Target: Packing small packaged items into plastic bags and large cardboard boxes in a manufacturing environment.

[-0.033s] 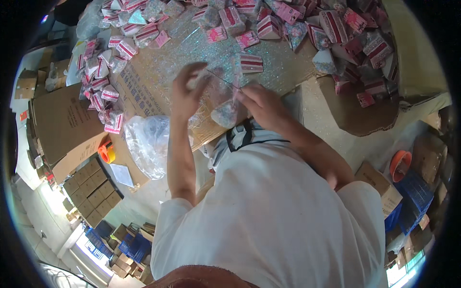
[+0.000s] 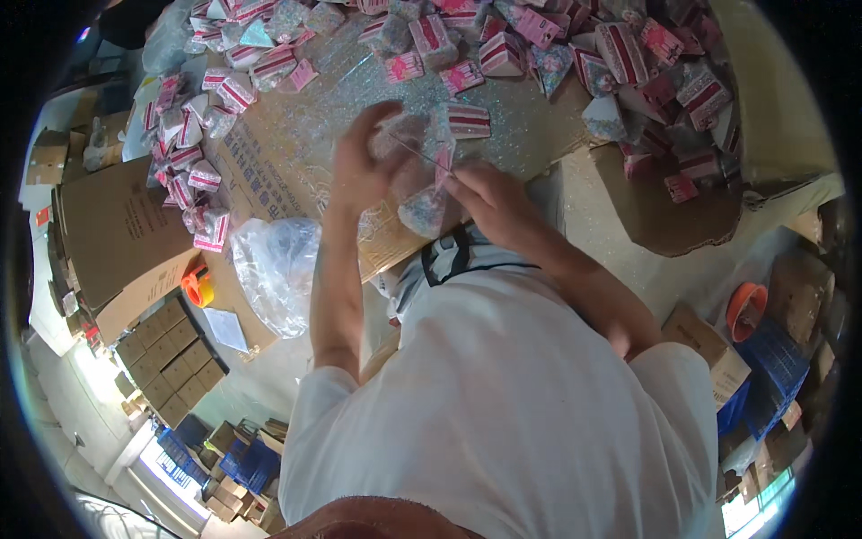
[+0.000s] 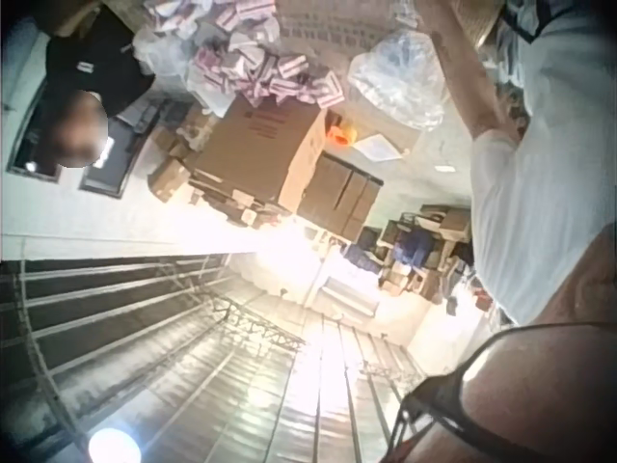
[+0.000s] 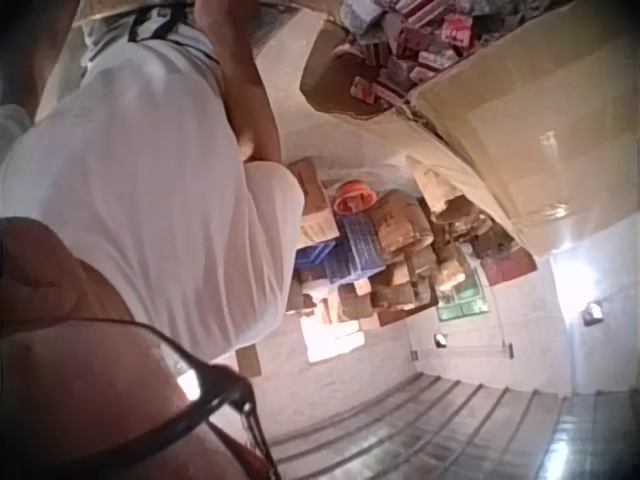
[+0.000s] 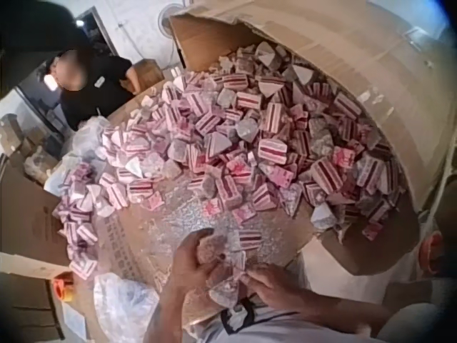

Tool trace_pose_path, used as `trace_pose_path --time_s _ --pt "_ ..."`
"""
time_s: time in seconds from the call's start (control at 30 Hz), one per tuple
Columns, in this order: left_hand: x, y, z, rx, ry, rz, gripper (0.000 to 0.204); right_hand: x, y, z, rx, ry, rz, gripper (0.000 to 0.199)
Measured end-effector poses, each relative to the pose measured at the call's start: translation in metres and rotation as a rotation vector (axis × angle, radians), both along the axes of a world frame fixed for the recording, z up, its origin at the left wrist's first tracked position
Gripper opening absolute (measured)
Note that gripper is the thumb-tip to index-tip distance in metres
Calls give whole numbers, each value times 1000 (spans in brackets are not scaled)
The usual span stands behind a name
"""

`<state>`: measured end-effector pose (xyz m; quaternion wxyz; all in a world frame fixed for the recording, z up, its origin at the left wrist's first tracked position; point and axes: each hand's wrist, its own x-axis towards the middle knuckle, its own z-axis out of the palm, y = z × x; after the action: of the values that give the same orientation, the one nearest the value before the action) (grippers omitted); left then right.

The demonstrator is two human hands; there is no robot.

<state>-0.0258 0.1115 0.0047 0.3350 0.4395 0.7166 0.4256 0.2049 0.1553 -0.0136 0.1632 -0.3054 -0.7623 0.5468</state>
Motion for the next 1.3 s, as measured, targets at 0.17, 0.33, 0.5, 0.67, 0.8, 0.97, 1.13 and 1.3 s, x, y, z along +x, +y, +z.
trace_pose_path --time_s 0.17,0.33,0.5,0.67,0.8,0.97,1.13,1.3 --pt "10 49 -32 166 513 -422 60 11 2 5 -19 38 -94 22" --pt "-15 11 -47 153 -949 -62 59 9 15 18 -78 28 -243 22" --pt "-6 -9 -13 368 -1318 -27 72 0 25 9 -64 -50 -37 22" --pt "-4 -31 -3 555 -1475 51 75 -13 16 33 -74 -74 109 23" --pt "2 -35 -3 637 -1450 118 72 -18 8 35 -126 -122 169 25" --pt "9 -38 0 698 -1407 49 72 -23 4 40 -131 -140 178 26" --pt "13 -46 9 685 -1355 140 71 -24 -4 45 -252 -40 115 25" --pt "10 -58 5 647 -1037 227 66 -24 -9 38 -246 -78 80 24"
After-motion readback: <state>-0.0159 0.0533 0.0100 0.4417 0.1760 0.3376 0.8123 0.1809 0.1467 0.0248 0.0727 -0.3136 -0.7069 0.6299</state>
